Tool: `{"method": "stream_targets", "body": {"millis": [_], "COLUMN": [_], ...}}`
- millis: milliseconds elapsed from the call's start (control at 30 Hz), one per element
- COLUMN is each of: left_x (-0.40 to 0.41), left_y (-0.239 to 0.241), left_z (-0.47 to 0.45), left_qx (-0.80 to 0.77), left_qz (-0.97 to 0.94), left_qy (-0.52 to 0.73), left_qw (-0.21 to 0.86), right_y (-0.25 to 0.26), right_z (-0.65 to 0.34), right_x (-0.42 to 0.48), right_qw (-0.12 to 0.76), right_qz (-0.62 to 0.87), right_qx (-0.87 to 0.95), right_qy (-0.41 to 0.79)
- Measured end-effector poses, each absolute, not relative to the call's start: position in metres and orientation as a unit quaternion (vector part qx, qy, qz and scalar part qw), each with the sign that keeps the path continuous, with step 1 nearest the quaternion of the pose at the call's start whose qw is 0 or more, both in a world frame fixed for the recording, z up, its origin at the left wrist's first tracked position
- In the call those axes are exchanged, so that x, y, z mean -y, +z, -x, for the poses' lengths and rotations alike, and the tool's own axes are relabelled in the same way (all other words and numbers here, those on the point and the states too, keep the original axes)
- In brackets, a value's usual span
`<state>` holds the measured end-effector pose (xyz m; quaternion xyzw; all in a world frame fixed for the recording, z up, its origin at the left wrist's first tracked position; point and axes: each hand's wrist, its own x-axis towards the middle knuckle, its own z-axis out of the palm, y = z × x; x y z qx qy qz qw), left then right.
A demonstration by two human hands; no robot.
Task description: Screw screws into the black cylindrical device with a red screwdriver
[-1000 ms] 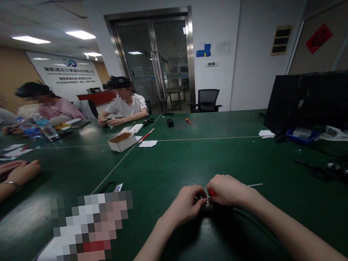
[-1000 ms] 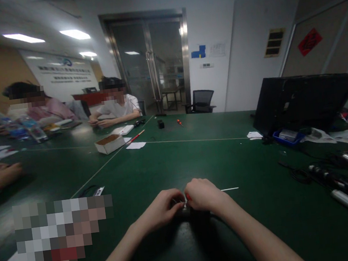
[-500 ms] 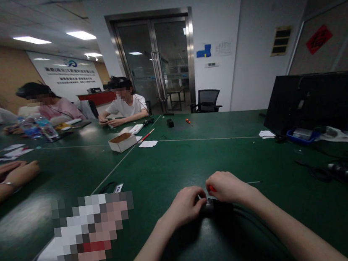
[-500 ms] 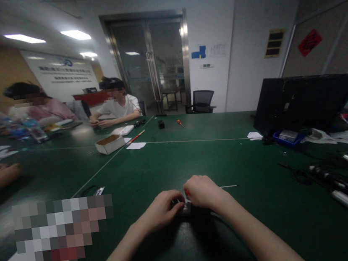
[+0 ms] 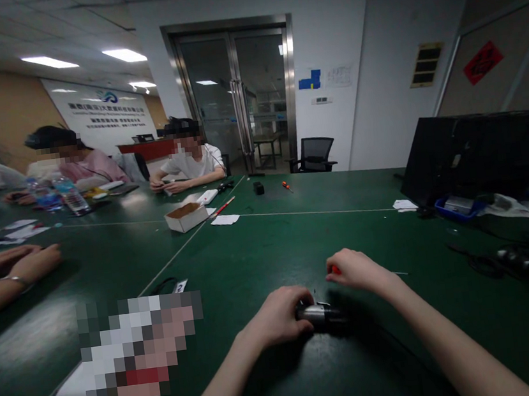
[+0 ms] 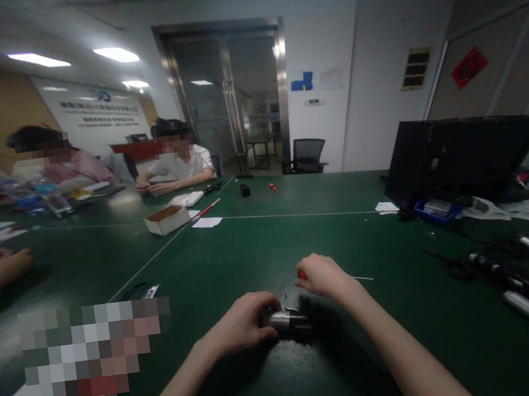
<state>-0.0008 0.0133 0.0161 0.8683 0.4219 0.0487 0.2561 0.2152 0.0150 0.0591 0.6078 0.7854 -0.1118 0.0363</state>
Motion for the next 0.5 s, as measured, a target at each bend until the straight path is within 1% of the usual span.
{"method": "stream_targets", "body": {"millis": [133, 267, 333, 400, 500], "left_x": [-0.011, -0.004, 0.000, 0.002, 0.002], "left_y": [0.011, 0.001, -0.002, -0.002, 0.001], "left_z": [-0.003, -0.013, -0.018, -0.021, -0.020], "left_qx": [-0.400, -0.361, -0.341, -0.324, -0.329], "left_qz": [-0.879, -0.895, -0.901, -0.901, -0.889], "left_qy": [0.066, 0.091, 0.098, 0.120, 0.170], "left_qw": [0.250, 0.245, 0.249, 0.260, 0.269], "right_y": [0.072, 0.059, 0.045, 0.032, 0.017], "right_z": [-0.209, -0.202, -0.208, -0.222, -0.256], "right_x": [0.014, 0.049, 0.064, 0.078, 0.100], "right_qw": [0.052, 0.093, 0.072, 0.027, -0.012], "right_qz": [-0.600, -0.626, -0.627, -0.633, -0.682], "right_qx": [-0.788, -0.765, -0.764, -0.758, -0.710], "right_qy": [-0.126, -0.118, -0.132, -0.152, -0.175]}}
